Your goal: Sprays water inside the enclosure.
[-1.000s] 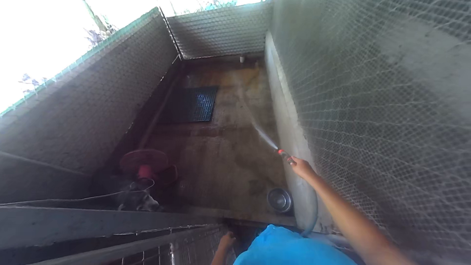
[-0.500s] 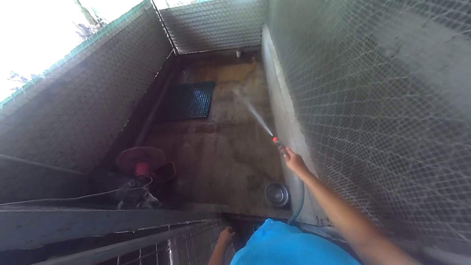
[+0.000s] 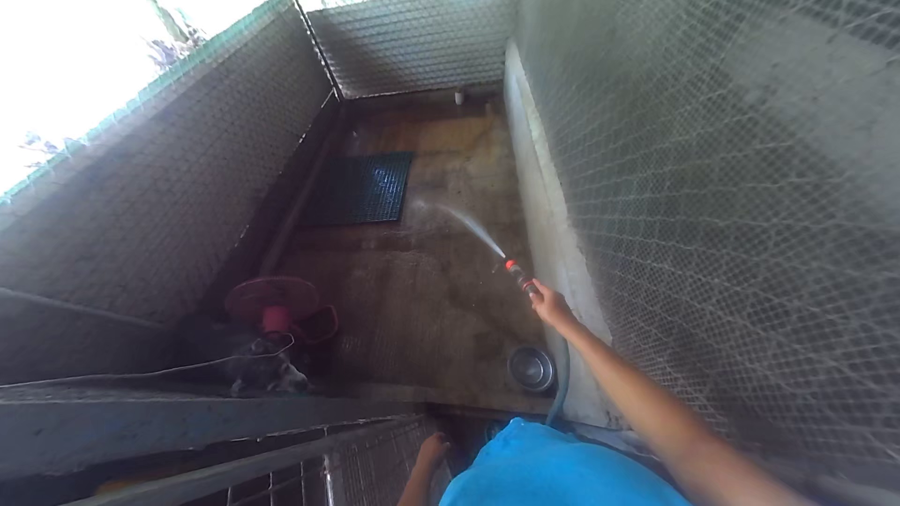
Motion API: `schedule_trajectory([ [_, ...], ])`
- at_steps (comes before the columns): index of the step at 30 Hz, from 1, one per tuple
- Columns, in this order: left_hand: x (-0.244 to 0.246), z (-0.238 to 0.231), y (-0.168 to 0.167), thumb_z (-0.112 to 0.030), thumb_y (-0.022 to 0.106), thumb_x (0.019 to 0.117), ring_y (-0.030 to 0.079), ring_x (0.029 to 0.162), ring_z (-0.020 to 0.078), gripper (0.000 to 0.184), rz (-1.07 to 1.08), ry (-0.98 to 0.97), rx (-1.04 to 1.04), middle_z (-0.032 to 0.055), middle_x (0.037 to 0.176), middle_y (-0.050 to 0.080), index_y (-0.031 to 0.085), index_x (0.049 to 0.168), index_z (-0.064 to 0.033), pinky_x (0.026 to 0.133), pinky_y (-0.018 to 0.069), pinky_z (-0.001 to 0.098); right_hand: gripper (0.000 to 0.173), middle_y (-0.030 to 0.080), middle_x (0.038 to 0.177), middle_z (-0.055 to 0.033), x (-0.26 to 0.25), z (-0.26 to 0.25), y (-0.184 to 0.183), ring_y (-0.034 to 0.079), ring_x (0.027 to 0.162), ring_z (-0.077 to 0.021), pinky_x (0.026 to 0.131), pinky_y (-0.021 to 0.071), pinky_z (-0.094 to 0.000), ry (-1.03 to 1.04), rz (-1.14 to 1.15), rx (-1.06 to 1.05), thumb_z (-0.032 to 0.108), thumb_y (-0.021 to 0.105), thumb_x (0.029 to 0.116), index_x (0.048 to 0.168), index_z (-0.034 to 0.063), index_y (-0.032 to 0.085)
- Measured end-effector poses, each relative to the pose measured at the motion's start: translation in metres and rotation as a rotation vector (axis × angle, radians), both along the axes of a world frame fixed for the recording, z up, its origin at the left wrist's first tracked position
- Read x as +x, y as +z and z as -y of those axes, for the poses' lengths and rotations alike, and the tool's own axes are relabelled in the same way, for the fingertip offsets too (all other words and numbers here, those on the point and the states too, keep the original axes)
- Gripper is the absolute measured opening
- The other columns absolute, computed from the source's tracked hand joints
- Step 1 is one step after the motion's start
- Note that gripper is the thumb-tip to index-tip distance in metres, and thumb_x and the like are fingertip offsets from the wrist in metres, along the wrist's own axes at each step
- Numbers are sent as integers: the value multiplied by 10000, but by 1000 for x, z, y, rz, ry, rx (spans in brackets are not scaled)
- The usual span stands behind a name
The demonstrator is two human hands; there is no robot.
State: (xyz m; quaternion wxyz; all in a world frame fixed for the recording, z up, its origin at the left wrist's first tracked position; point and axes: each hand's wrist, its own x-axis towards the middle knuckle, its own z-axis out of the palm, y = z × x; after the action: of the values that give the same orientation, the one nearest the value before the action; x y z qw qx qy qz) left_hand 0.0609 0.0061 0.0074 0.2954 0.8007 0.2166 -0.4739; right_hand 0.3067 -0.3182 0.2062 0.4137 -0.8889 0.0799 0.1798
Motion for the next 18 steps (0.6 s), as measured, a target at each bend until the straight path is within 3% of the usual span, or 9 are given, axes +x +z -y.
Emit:
schedule_trajectory([
  [6, 1, -1, 2, -235, 524, 1076, 514, 1384, 359, 442, 6, 9, -11, 229, 1453, 560, 511, 1464, -23, 1164, 372, 516, 519, 613, 1348, -285, -5, -7, -3, 673, 1127, -359, 1028, 500, -457, 26, -11, 3, 152, 431, 1111, 1595, 2, 317],
  [13, -3, -5, -4, -244, 539, 1068, 521, 1379, 358, 453, -17, 24, 7, 221, 1445, 570, 507, 1475, -48, 1157, 381, 526, 519, 654, 1231, -242, -11, -20, -7, 672, 913, -299, 845, 541, -422, 77, -117, 54, 172, 424, 1118, 1609, 48, 310],
  [18, -1, -7, 7, -251, 526, 1076, 504, 1394, 368, 461, -13, 19, 10, 231, 1462, 552, 494, 1487, -45, 1165, 371, 534, 529, 654, 1249, -257, 2, -17, -10, 685, 975, -338, 891, 540, -465, 6, -28, 54, 179, 425, 1114, 1610, 42, 304],
])
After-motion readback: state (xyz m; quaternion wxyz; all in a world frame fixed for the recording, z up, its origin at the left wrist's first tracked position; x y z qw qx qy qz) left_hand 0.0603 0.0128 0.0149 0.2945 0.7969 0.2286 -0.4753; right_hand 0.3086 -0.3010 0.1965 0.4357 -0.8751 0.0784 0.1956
